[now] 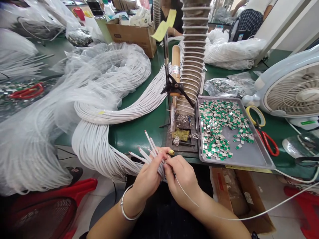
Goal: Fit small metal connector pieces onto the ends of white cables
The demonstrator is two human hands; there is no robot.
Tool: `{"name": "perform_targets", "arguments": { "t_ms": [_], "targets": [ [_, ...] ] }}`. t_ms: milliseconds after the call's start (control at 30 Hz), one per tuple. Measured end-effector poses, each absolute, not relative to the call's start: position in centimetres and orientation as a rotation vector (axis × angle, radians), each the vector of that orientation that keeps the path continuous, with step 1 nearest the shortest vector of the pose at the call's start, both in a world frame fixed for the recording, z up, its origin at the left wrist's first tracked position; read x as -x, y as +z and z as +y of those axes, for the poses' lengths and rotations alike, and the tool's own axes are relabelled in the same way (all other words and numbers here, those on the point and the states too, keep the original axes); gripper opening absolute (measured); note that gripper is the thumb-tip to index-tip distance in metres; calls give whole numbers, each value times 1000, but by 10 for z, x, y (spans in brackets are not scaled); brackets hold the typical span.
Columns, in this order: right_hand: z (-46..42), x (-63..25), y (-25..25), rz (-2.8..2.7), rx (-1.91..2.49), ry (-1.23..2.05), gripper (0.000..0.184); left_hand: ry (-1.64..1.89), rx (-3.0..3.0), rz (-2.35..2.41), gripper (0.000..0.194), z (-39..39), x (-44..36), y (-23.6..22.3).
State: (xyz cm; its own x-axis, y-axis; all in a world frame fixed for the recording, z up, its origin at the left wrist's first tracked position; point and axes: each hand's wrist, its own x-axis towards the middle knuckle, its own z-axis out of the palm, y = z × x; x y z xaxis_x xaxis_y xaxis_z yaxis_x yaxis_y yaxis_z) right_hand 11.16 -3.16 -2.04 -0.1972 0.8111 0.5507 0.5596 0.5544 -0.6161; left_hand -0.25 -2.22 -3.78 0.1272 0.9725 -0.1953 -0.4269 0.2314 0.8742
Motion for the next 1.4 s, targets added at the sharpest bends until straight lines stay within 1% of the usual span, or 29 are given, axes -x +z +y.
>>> {"name": "perform_targets", "arguments": {
  "t_ms": [200,333,467,767,967,1200,1300,1400],
  "targets": [
    [-33,-115,-7,-1833,1090,306,14,1119,-877,888,30,-22,3,-29],
    [-33,-121,0,-1784,1153,320,14,995,-985,799,33,-22,4,-22],
    [-31,-128,1,-1818,1227,302,13,947,-1024,745,34,-21,5,-23],
    [-23,-169,2,-1782,1489,-64,13,979,-685,761,40,-14,7,-19],
    [-6,-201,1,-1946,1619,-54,14,1038,-642,772,35,-12,5,-17],
    [6,-209,4,-2112,1685,213,17,1062,-604,796,32,-11,4,-19],
    [5,-208,5,-2117,1720,196,18,1051,-593,814,32,-11,4,-18],
    [3,-205,3,-2100,1767,77,19,1030,-582,821,33,-11,3,-17]
  ]
}}
